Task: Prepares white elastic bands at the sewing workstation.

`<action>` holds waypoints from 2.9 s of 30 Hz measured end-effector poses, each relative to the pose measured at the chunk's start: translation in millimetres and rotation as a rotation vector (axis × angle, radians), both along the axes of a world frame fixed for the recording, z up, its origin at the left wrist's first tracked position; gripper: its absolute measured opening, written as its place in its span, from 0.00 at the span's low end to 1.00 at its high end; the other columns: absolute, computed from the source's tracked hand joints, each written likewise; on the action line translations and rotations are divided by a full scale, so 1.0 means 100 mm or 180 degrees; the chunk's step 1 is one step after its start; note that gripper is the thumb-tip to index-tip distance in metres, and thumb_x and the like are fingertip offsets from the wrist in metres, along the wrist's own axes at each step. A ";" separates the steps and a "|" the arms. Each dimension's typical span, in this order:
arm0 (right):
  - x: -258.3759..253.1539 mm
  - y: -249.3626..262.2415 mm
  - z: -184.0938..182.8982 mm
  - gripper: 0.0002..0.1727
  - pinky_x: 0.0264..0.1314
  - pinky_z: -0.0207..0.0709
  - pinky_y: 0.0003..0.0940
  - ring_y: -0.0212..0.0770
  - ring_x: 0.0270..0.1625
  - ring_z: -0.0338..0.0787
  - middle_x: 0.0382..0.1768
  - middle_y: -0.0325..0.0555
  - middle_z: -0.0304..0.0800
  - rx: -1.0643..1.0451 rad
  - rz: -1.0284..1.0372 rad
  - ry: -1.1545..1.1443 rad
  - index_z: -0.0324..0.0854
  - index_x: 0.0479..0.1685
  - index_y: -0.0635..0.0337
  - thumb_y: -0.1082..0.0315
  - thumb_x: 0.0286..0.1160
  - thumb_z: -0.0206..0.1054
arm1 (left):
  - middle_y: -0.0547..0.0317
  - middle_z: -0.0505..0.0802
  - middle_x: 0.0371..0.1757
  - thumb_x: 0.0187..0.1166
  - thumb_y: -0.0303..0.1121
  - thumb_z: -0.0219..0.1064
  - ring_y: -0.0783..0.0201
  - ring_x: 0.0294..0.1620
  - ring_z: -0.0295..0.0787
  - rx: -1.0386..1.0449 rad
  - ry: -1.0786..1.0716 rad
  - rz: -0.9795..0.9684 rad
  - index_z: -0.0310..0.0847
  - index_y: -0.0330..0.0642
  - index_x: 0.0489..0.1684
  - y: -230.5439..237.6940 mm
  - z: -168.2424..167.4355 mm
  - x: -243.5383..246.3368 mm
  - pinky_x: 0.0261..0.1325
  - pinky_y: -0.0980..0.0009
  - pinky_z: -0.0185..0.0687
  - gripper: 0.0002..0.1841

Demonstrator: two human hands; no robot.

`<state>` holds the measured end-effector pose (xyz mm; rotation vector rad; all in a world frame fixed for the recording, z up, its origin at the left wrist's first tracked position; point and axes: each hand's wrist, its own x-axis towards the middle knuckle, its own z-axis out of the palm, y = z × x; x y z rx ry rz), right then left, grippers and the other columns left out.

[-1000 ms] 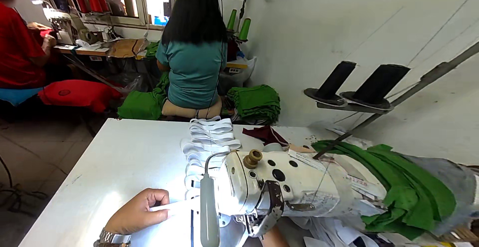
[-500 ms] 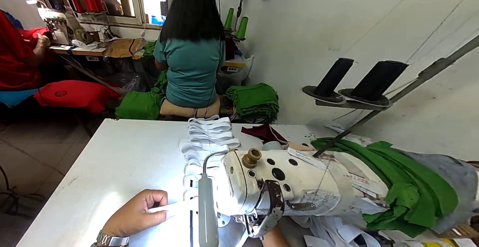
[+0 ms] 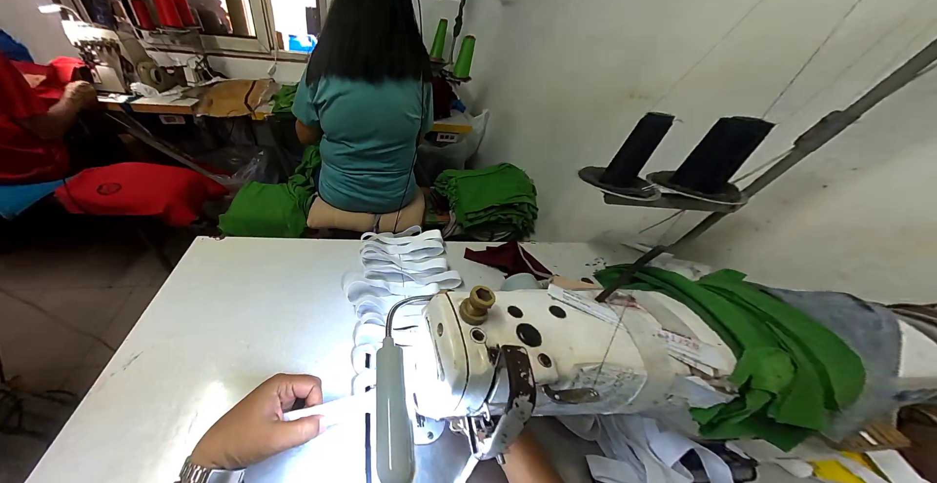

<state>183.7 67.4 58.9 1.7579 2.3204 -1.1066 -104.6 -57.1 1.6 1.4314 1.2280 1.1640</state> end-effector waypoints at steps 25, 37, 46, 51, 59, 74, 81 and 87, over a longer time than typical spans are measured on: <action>-0.06 0.04 0.19 0.25 0.85 0.62 0.49 0.59 0.80 0.77 0.73 0.69 0.80 -0.0176 0.0014 0.0084 0.77 0.71 0.77 0.73 0.77 0.68 | 0.79 0.81 0.21 0.70 0.42 0.76 0.86 0.21 0.72 0.0049 -0.0052 -0.0076 0.82 0.53 0.21 -0.01 -0.04 -0.02 0.24 0.86 0.65 0.11; 0.07 0.10 -0.35 0.25 0.80 0.68 0.53 0.61 0.76 0.81 0.70 0.71 0.83 0.0321 0.0405 0.0132 0.79 0.70 0.76 0.69 0.77 0.67 | 0.79 0.81 0.22 0.70 0.41 0.75 0.87 0.22 0.72 0.0034 -0.0062 -0.0062 0.82 0.53 0.20 -0.02 -0.03 -0.02 0.24 0.87 0.64 0.11; 0.03 0.23 -0.63 0.25 0.82 0.68 0.55 0.61 0.76 0.80 0.70 0.69 0.83 0.0214 0.0221 0.0193 0.80 0.69 0.74 0.70 0.74 0.70 | 0.79 0.80 0.22 0.70 0.42 0.76 0.86 0.22 0.71 0.0072 -0.0023 -0.0080 0.81 0.53 0.20 -0.02 -0.05 -0.03 0.24 0.86 0.64 0.12; -0.02 0.17 -0.46 0.22 0.83 0.66 0.52 0.60 0.76 0.80 0.70 0.70 0.83 0.0088 -0.0113 0.0417 0.80 0.68 0.77 0.73 0.78 0.67 | 0.79 0.80 0.22 0.70 0.42 0.75 0.86 0.22 0.71 0.0098 0.0004 -0.0071 0.80 0.53 0.20 -0.01 -0.04 -0.03 0.24 0.86 0.63 0.12; -0.05 0.06 0.01 0.24 0.85 0.63 0.51 0.59 0.81 0.76 0.75 0.70 0.79 -0.0145 0.0065 0.0043 0.76 0.73 0.77 0.74 0.80 0.65 | 0.78 0.82 0.24 0.70 0.41 0.75 0.86 0.24 0.73 0.0093 -0.0059 -0.0097 0.82 0.52 0.21 -0.01 -0.05 -0.04 0.26 0.86 0.66 0.11; -0.07 0.01 0.22 0.23 0.86 0.61 0.50 0.60 0.82 0.74 0.76 0.70 0.77 -0.0247 0.0096 -0.0037 0.75 0.74 0.77 0.74 0.82 0.63 | 0.79 0.82 0.24 0.71 0.41 0.75 0.87 0.24 0.72 0.0106 -0.0083 -0.0135 0.81 0.52 0.21 -0.02 -0.05 -0.04 0.26 0.87 0.65 0.11; 0.11 0.42 -1.47 0.26 0.74 0.74 0.62 0.63 0.70 0.85 0.64 0.68 0.87 0.0568 0.0297 0.0179 0.85 0.65 0.70 0.64 0.68 0.75 | 0.77 0.80 0.22 0.71 0.41 0.75 0.85 0.22 0.72 0.0129 -0.0061 -0.0129 0.81 0.51 0.21 -0.02 -0.05 -0.05 0.25 0.86 0.65 0.12; 0.02 0.29 -0.64 0.25 0.82 0.66 0.54 0.59 0.77 0.80 0.70 0.69 0.83 0.0060 0.0208 -0.0013 0.80 0.70 0.74 0.69 0.75 0.70 | 0.78 0.79 0.22 0.71 0.40 0.76 0.86 0.22 0.71 0.0100 -0.0065 -0.0137 0.81 0.52 0.21 -0.02 -0.04 -0.04 0.24 0.86 0.63 0.12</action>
